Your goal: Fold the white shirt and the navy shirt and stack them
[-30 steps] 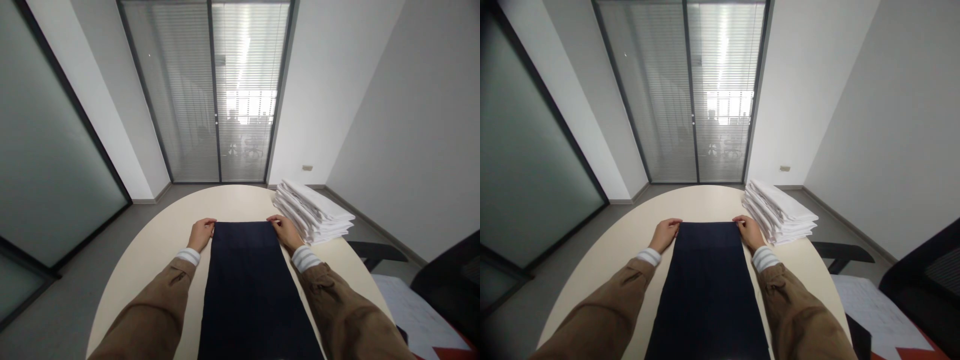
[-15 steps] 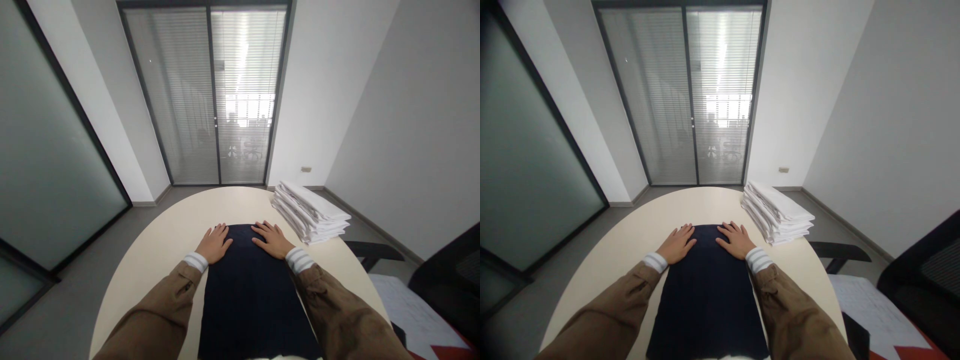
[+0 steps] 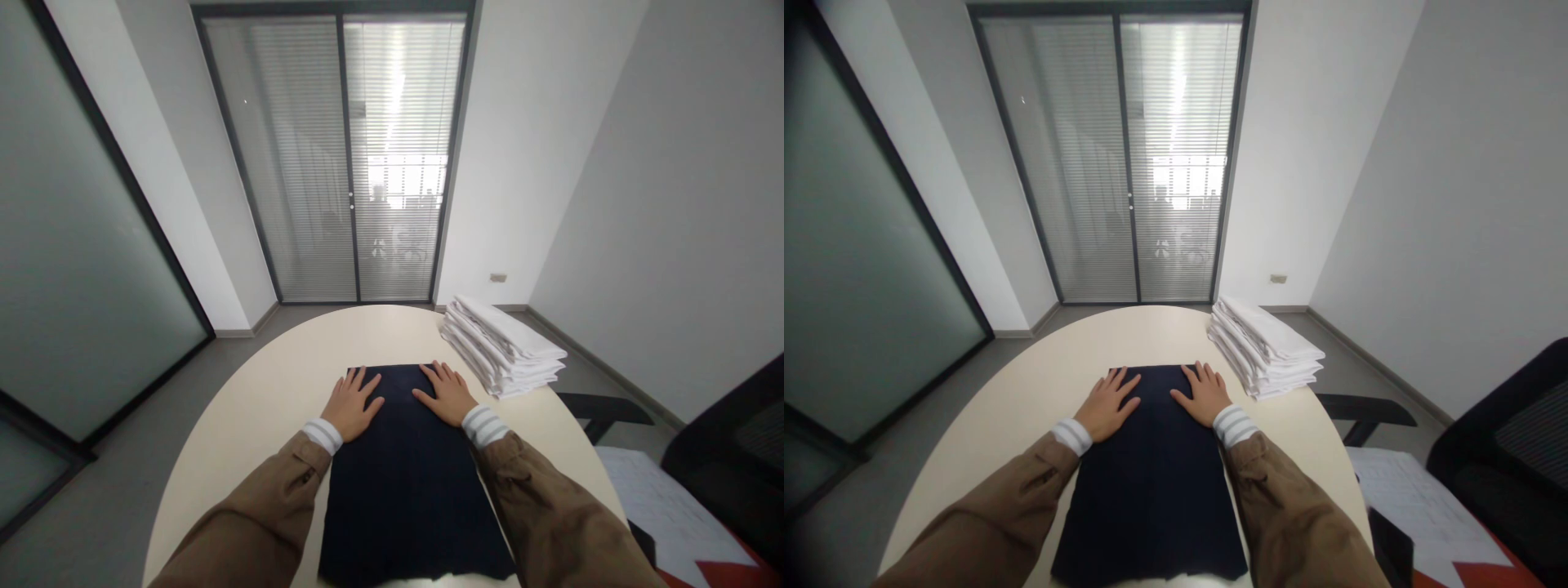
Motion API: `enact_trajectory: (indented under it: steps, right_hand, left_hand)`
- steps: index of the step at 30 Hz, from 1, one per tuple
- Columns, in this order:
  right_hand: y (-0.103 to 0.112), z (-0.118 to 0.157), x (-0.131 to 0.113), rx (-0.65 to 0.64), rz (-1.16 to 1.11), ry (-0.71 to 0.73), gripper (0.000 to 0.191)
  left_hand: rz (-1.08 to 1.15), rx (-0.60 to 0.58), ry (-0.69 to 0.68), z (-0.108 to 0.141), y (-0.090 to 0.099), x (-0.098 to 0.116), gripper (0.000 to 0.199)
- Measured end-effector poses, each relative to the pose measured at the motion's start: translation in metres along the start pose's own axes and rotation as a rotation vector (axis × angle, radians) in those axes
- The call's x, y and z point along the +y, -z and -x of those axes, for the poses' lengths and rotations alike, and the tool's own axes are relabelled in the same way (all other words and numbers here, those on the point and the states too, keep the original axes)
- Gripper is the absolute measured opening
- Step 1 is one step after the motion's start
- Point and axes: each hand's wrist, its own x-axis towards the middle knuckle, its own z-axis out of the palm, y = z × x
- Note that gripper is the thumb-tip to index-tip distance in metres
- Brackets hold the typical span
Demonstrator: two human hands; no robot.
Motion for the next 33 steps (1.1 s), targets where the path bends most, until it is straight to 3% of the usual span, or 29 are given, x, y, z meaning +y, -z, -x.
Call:
enact_trajectory:
  steps: [2, 5, 9, 13, 16, 18, 23, 26, 30, 33]
  right_hand:
    - [-0.005, -0.002, 0.007, 0.024, -0.042, -0.044, 0.077]
    - [-0.009, -0.007, 0.017, 0.108, -0.190, 0.021, 0.068]
    - [-0.011, -0.016, 0.022, 0.188, -0.611, 0.112, 0.064]
    - [-0.013, -0.022, 0.021, 0.243, -0.948, -0.028, 0.078]
    - [-0.013, -0.022, 0.018, 0.201, -1.189, -0.130, 0.078]
    - [-0.011, -0.020, 0.014, 0.132, -1.286, -0.099, 0.068]
    - [0.000, -0.016, 0.006, 0.181, -1.358, -0.006, 0.055]
    - [0.005, -0.016, 0.005, 0.219, -1.393, 0.012, 0.060]
    - [0.011, -0.015, 0.003, 0.267, -1.398, 0.005, 0.063]
    - [0.015, -0.009, -0.002, 0.185, -1.517, -0.058, 0.058]
  left_hand:
    - [0.005, 0.070, 0.136, -0.004, -0.006, -0.012, 0.059]
    - [0.041, 0.148, 0.217, -0.008, -0.012, -0.029, 0.058]
    - [0.190, 0.259, 0.164, -0.013, -0.015, -0.042, 0.053]
    - [0.496, 0.327, 0.112, -0.017, -0.017, -0.044, 0.056]
    - [0.713, 0.316, 0.126, -0.019, -0.018, -0.042, 0.058]
    - [0.818, 0.304, 0.152, -0.020, -0.016, -0.042, 0.060]
    - [0.958, 0.322, 0.254, -0.024, -0.011, -0.043, 0.071]
    - [1.131, 0.230, 0.266, -0.023, -0.009, -0.041, 0.078]
    - [1.317, 0.159, 0.200, -0.017, -0.002, -0.031, 0.072]
    - [1.373, 0.195, 0.195, -0.014, 0.004, -0.022, 0.065]
